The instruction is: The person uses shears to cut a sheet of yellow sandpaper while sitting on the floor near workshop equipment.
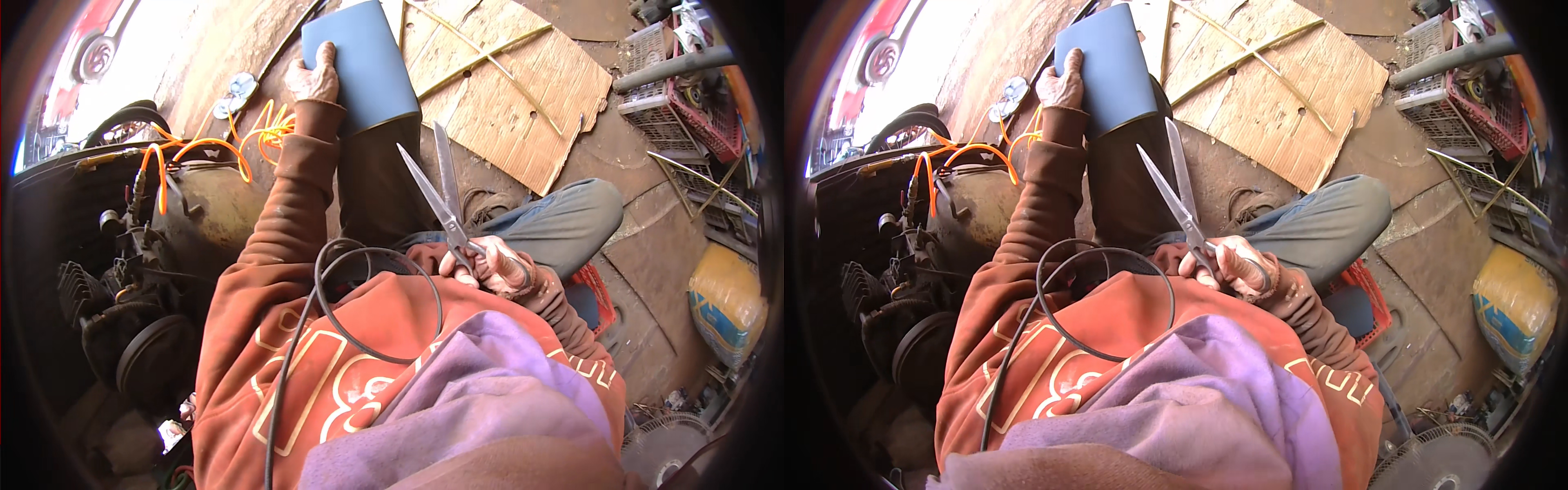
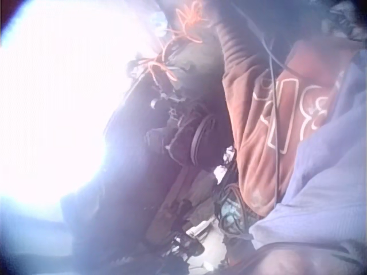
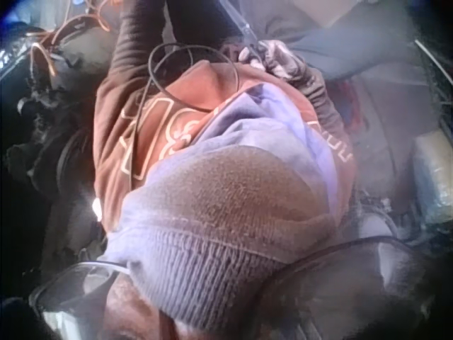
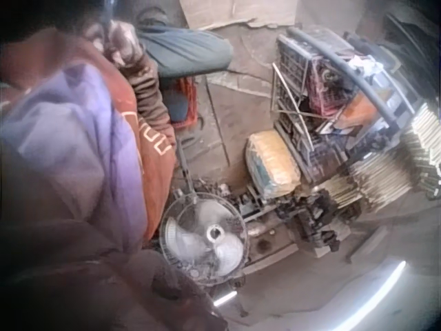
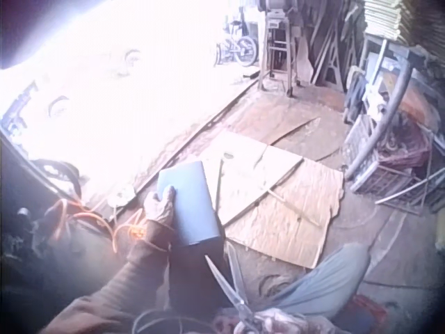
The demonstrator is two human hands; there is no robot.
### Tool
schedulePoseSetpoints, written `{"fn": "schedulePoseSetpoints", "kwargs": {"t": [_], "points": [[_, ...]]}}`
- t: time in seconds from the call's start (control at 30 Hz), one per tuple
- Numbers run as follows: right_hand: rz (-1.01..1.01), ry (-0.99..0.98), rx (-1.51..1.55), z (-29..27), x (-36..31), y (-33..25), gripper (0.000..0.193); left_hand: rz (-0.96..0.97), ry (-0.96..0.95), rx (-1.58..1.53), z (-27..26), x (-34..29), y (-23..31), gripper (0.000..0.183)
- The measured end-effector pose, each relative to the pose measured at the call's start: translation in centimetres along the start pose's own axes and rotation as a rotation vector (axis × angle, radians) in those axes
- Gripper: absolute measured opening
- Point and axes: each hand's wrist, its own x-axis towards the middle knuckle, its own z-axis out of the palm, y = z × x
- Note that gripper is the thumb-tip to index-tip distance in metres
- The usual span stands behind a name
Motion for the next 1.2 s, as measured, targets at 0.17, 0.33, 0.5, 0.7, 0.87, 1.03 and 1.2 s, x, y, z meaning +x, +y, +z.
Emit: {"fn": "schedulePoseSetpoints", "kwargs": {"t": [0.17,0.33,0.5,0.7,0.87,1.03,1.2], "points": [[-0.098,-0.094,0.196,-0.7,2.5,1.3,0.072,-0.029,0.009,0.038,0.4,0.2,-1.4,0.050],[-0.114,-0.066,0.523,-0.6,3.5,1.0,0.071,-0.102,-0.018,0.006,0.5,-0.4,-0.3,0.048],[-0.258,-0.044,0.540,-1.2,3.3,-1.1,0.073,-0.040,-0.031,0.099,0.4,0.6,-2.1,0.051],[-0.121,-0.069,0.394,0.2,0.2,0.8,0.073,-0.086,-0.040,0.069,0.9,1.0,-3.1,0.053],[-0.048,-0.122,0.472,0.7,1.0,0.9,0.069,-0.056,-0.046,0.010,1.5,0.9,-3.2,0.051],[-0.064,-0.144,0.539,0.1,3.0,0.5,0.068,-0.074,-0.055,0.011,1.4,1.0,-3.0,0.049],[-0.046,-0.145,0.515,0.1,3.0,0.4,0.069,-0.073,-0.036,-0.016,1.3,1.0,-3.3,0.047]]}}
